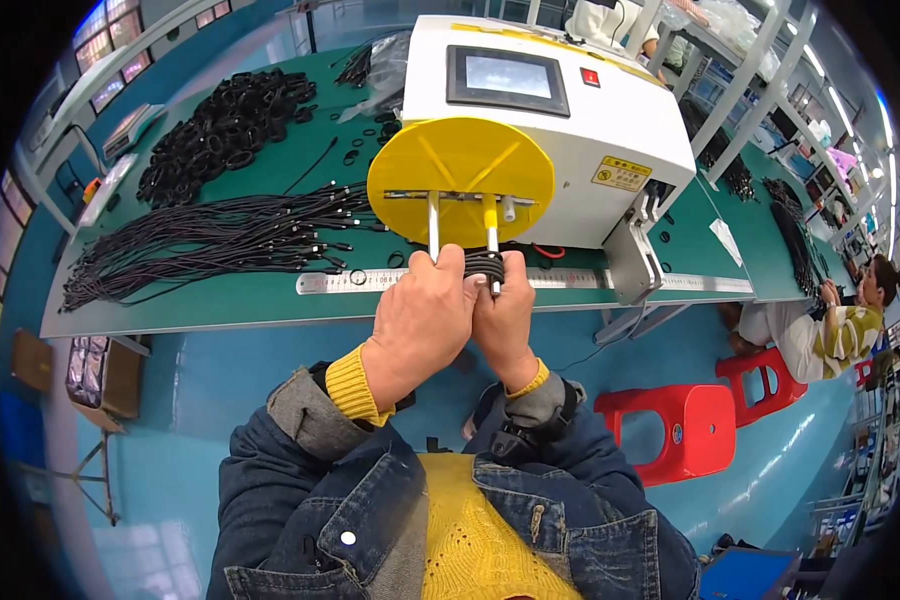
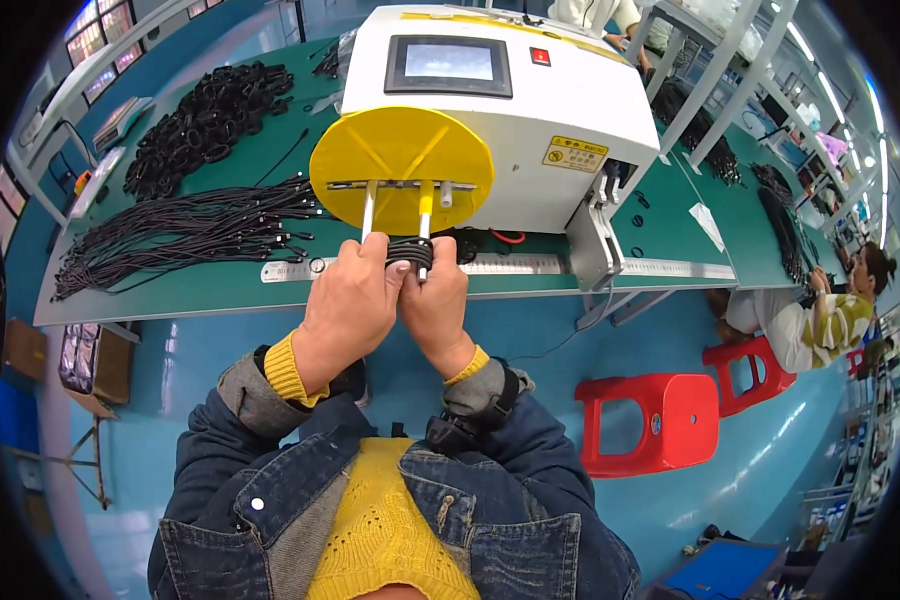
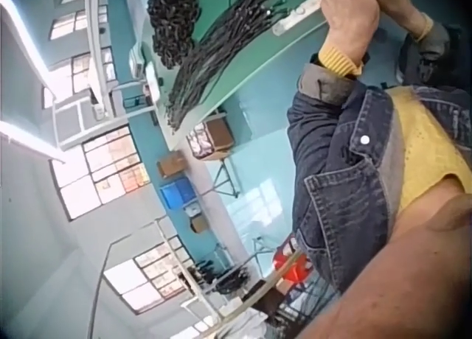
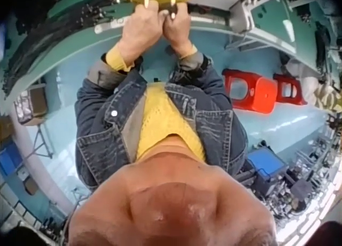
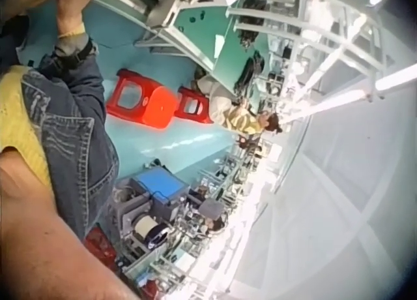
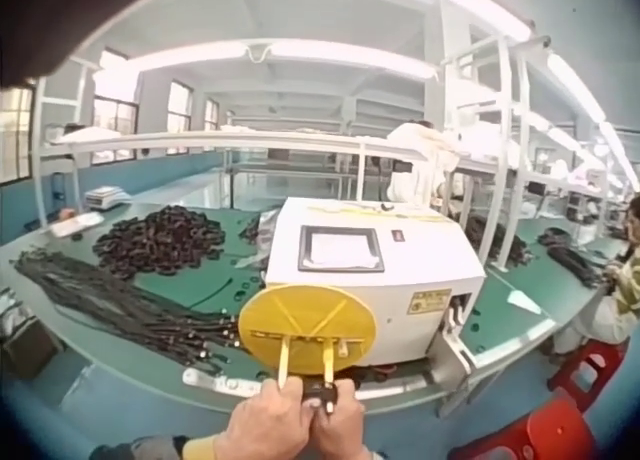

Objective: The person picks up a cable, winds it around the pegs of a machine, and removes the coiled cable. They then secure the coil with a rubber band and set it aside before repeating the process.

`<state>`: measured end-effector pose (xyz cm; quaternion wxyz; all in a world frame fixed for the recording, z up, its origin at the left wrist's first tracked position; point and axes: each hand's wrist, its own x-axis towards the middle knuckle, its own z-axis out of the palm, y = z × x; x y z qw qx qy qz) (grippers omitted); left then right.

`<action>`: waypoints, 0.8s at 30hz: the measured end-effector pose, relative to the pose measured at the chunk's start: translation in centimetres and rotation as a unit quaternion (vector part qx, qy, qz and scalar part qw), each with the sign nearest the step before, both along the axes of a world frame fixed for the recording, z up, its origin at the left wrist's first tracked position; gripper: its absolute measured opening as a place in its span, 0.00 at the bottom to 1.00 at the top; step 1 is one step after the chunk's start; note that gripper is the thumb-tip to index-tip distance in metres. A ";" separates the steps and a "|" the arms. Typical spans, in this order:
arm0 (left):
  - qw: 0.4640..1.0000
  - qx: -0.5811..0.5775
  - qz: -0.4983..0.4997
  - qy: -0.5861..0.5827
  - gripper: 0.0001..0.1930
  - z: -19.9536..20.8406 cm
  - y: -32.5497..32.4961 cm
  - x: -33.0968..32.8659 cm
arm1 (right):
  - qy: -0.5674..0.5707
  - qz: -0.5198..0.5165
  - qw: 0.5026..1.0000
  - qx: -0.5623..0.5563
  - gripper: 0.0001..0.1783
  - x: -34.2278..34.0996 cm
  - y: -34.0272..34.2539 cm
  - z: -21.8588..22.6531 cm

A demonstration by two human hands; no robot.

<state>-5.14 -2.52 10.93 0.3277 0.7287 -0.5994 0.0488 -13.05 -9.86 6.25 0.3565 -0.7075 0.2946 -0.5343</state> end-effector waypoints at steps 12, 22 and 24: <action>0.993 0.056 -0.064 0.077 0.16 -3.3 5.3 -1.8 | 0.104 0.085 0.991 -0.031 0.07 -3.2 2.5 -3.0; 0.738 0.152 -0.129 0.645 0.20 -7.5 4.2 1.9 | 0.123 0.213 0.969 0.029 0.04 -3.3 2.7 -7.4; 0.598 0.216 -0.209 0.743 0.20 -7.5 4.3 1.1 | 0.147 0.231 0.962 0.002 0.05 -3.1 2.9 -7.9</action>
